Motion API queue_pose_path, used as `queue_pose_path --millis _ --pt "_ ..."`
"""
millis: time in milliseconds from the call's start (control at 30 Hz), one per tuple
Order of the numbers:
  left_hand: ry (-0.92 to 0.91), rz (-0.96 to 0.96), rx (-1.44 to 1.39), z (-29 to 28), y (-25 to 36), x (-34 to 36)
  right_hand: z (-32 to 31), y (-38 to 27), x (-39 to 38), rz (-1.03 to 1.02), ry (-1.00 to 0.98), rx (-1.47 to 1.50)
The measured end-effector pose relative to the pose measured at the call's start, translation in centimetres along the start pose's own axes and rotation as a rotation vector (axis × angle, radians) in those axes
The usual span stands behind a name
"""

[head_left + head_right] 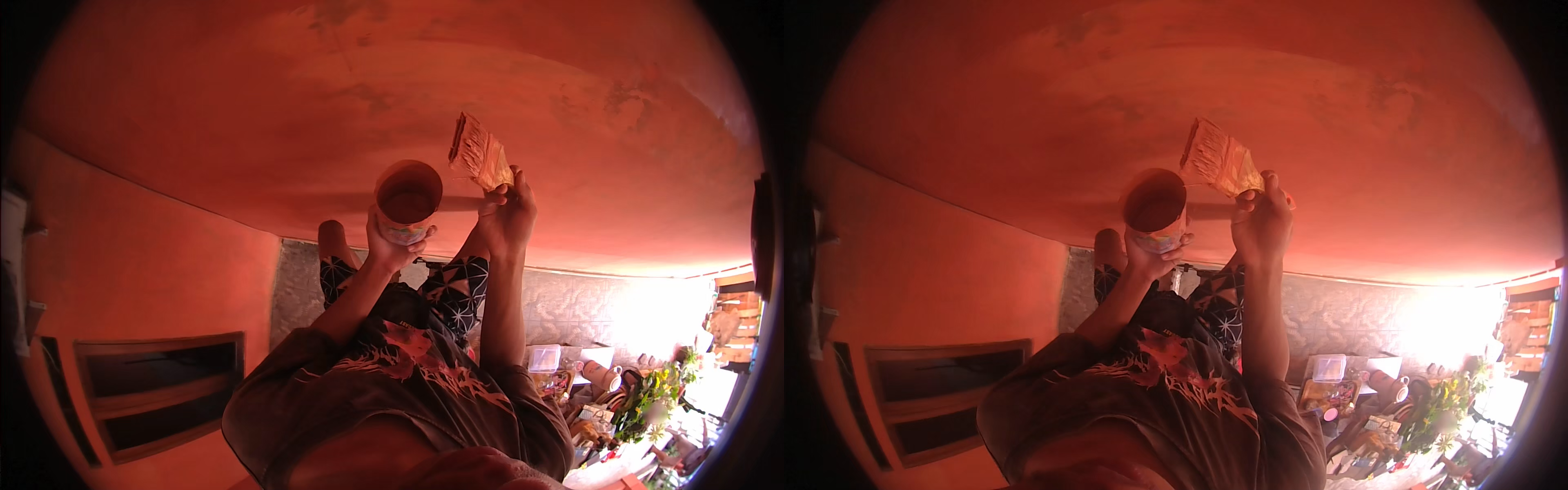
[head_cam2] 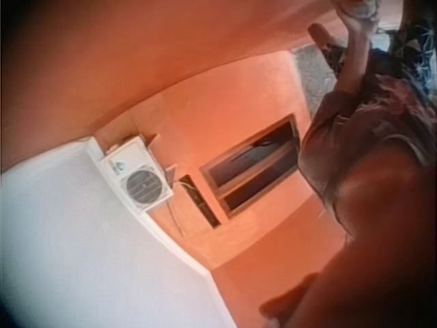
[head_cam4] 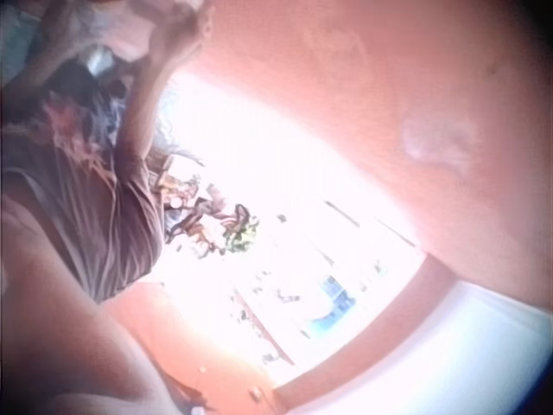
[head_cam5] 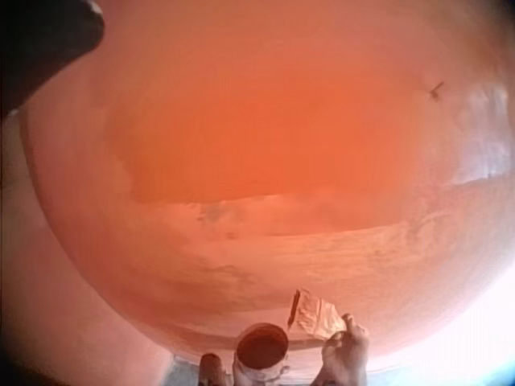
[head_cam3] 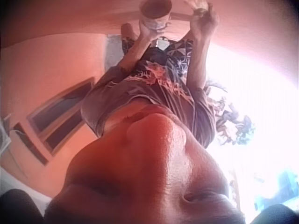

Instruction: The person paints a ceiling using a paintbrush and a small container of paint. They repeatedly dip the brush into the container and apply paint to the ceiling surface in broad strokes.

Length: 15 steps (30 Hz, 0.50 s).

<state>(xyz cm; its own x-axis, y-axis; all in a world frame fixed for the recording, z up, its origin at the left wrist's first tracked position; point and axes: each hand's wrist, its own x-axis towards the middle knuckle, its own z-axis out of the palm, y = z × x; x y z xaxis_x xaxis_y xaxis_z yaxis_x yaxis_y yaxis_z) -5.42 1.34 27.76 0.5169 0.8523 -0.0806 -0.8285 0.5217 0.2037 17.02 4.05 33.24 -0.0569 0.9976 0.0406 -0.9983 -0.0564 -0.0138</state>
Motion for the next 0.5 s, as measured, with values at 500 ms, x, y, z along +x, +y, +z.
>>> queue_pose_path --millis 500 --pt "-0.106 -0.053 -0.077 -1.5 0.8 -0.2 -0.2 0.1 -0.2 0.031 -0.319 0.072"
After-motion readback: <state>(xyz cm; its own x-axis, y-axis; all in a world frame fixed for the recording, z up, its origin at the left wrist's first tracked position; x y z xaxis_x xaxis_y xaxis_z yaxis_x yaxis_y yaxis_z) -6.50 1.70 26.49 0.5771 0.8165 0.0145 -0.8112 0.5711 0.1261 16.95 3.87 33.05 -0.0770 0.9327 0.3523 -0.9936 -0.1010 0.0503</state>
